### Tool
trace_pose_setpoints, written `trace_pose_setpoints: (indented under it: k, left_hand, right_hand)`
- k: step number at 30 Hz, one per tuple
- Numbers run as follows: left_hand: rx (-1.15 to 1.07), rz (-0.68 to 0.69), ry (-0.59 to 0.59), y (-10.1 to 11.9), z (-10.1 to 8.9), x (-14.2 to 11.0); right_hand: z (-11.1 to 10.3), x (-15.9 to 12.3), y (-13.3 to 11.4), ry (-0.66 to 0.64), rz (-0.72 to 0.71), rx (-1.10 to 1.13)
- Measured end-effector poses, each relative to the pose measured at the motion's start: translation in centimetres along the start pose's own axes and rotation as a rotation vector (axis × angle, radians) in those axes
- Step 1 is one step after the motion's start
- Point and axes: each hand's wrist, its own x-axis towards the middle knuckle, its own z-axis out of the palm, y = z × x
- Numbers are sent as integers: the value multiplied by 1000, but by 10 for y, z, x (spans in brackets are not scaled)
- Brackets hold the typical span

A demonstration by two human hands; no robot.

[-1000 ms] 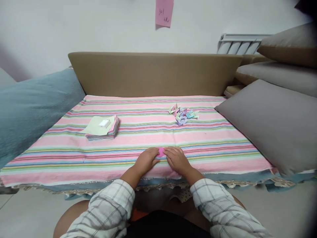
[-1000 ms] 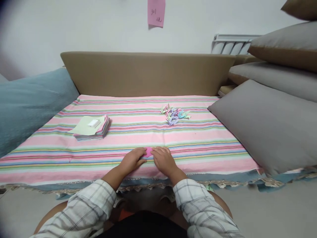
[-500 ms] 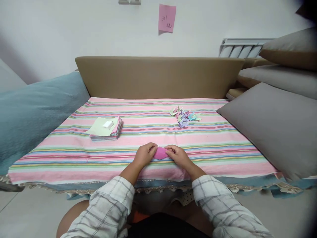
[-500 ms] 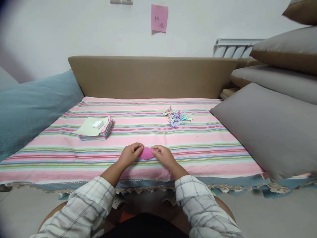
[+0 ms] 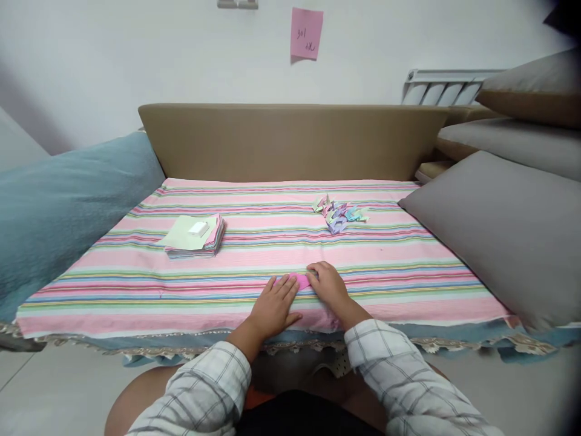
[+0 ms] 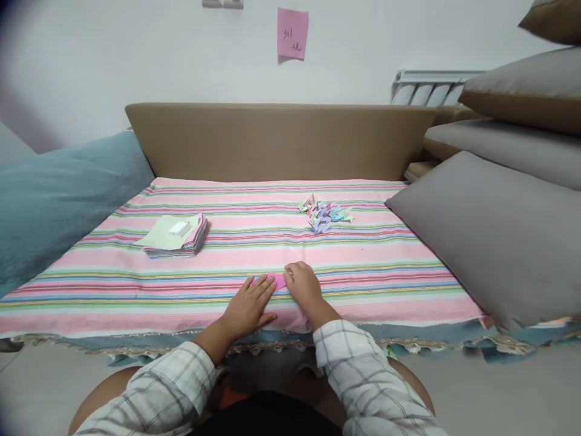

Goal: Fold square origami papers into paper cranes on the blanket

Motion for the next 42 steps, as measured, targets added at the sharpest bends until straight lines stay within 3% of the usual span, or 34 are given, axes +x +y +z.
trace_pose_setpoints:
  k: [1,4,8,16,24,31,35,42]
  left_hand:
    - [-3,1,1,-1,1,0]
    - [-30,-9,1,-1,-1,2]
    - [-86,-41,-1,1,-6,4]
    - [-103,-109,0,4,-9,9]
    - [-49,-102,-27,5,-6,8]
    - [-31,-81,20,4,-5,8]
    - [-31,-42,26,-2,-5,6]
    - [-45,158,-107,-27,-9,2]
  right_hand:
    - [0,-7,-1,61,-85,-84]
    - [4,-27,-4,17,-366,-212]
    - [14,-39,-8,-57,-500,-328]
    - [30,-37,-3,-79,-467,-390]
    - [30,-39,1,-88,-464,-456]
    - [25,-43,12,-89,-428,-531]
    - [24,-43,14,-116,-422,-534]
    - [16,-43,18,-205,-501,-521]
